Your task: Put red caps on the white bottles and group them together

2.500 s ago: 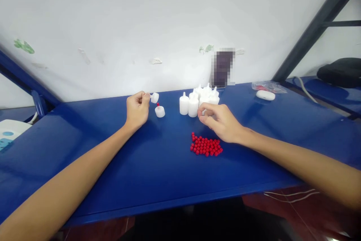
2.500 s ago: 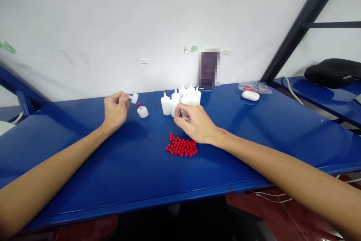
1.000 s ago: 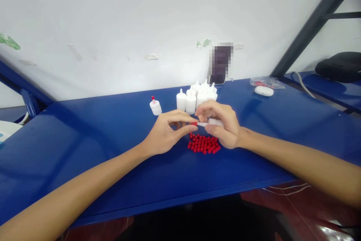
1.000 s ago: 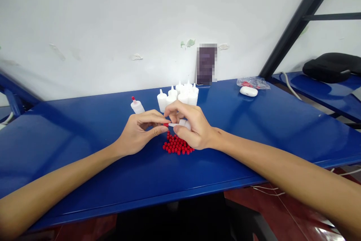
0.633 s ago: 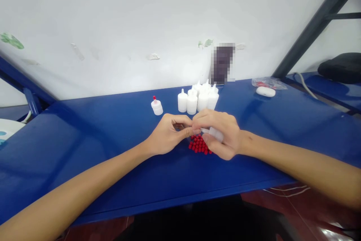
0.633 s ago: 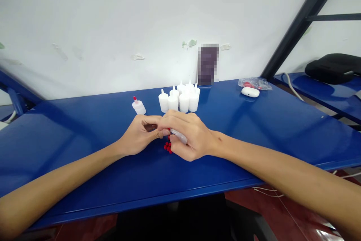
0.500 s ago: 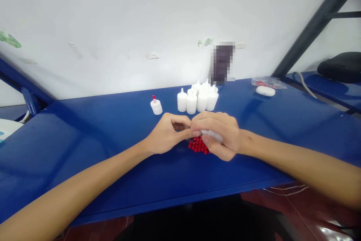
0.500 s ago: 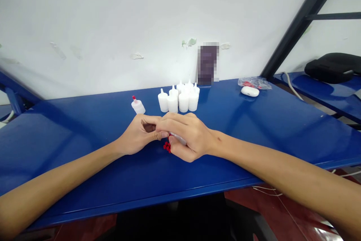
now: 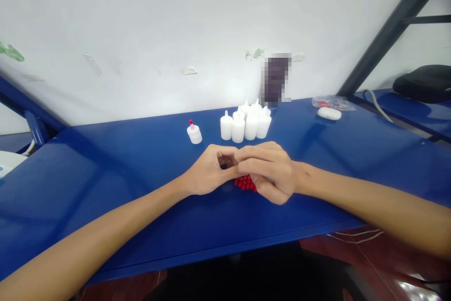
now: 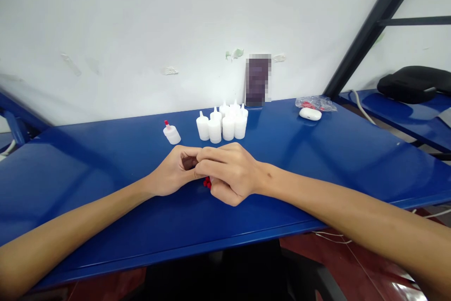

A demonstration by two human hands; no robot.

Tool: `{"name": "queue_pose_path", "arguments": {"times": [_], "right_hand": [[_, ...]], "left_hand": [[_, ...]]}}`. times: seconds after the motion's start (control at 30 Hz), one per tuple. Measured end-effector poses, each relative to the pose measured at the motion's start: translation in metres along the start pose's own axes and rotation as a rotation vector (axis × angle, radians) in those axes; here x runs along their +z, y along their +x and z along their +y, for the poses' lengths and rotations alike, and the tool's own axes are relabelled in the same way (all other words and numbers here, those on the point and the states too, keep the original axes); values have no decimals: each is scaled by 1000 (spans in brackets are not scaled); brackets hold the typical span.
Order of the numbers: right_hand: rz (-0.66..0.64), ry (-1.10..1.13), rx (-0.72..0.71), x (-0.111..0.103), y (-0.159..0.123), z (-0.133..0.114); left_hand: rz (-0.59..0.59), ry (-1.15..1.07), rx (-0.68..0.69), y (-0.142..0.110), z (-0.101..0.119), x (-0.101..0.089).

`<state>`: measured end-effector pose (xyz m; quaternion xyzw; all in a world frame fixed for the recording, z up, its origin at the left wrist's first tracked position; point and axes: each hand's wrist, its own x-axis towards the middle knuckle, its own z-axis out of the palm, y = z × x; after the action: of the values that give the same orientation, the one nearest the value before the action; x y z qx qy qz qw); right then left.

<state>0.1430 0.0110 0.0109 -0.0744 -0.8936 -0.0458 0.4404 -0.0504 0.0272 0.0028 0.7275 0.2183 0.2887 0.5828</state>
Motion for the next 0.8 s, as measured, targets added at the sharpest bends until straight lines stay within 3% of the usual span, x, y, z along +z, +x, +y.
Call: {"name": "queue_pose_path", "arguments": {"times": [0.23, 0.33, 0.4, 0.53, 0.63, 0.73, 0.8], "right_hand": [[56, 26, 48, 2, -1, 3], [120, 27, 125, 0, -2, 7], [164, 51, 197, -1, -3, 9], [189, 108, 315, -6, -10, 15], [123, 158, 381, -11, -14, 19], [65, 198, 439, -13, -14, 23], [37, 193, 455, -13, -13, 25]], "left_hand": [[11, -55, 60, 1, 1, 1], [94, -6, 123, 1, 2, 2], [223, 87, 186, 1, -1, -2], [666, 287, 378, 4, -9, -33], [899, 408, 437, 7, -10, -68], [904, 517, 331, 6, -5, -94], [889, 584, 266, 3, 0, -101]]}}
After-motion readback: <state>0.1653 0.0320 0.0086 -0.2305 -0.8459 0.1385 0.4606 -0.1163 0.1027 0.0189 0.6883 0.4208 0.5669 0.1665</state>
